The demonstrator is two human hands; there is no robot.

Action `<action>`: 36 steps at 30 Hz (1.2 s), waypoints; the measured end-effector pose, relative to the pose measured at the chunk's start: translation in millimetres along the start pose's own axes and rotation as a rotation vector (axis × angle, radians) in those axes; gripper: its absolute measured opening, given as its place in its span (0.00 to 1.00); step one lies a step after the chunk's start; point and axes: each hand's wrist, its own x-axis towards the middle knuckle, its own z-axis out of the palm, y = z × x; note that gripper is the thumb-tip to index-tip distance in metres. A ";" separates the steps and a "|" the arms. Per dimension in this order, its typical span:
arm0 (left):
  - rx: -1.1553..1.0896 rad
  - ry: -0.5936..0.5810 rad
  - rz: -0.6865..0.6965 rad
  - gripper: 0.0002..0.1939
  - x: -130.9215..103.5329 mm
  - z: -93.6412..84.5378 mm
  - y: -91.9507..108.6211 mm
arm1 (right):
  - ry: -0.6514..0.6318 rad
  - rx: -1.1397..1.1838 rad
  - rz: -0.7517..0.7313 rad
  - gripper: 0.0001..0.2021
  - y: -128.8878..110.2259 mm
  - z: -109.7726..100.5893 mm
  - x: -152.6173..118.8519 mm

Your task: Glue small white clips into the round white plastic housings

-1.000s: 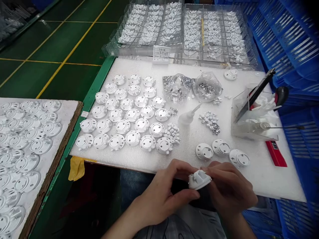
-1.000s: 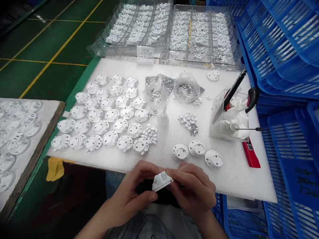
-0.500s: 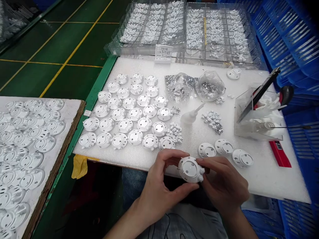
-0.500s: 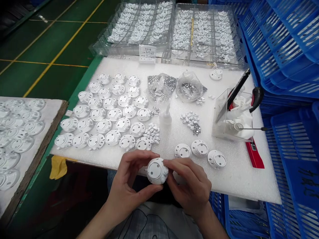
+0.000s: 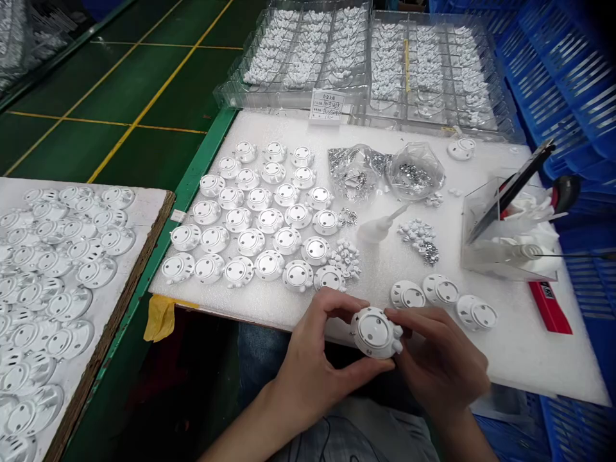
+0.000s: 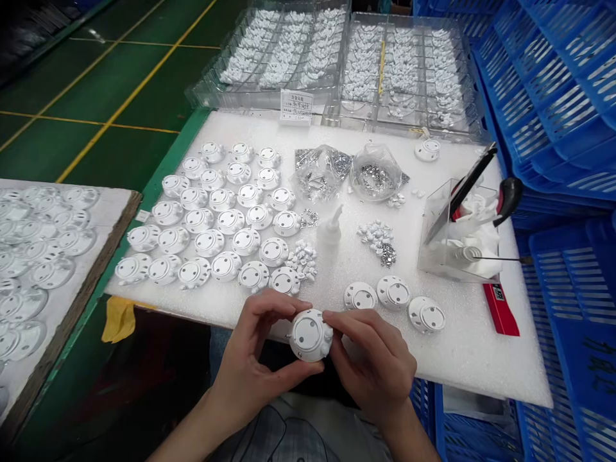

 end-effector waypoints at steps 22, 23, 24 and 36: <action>0.418 0.012 0.353 0.19 5.6 -21.0 -5.5 | 0.172 -0.112 -0.072 0.26 1.9 3.8 -18.2; 0.454 -0.001 0.389 0.18 6.5 -19.1 -5.5 | 0.202 -0.090 -0.061 0.27 3.3 3.7 -21.3; 0.498 -0.009 0.422 0.17 7.4 -17.2 -5.5 | 0.229 -0.070 -0.049 0.27 4.5 3.6 -23.9; 0.689 -0.058 0.449 0.10 7.5 -8.6 -12.7 | 0.239 -0.047 -0.064 0.29 7.4 4.3 -25.4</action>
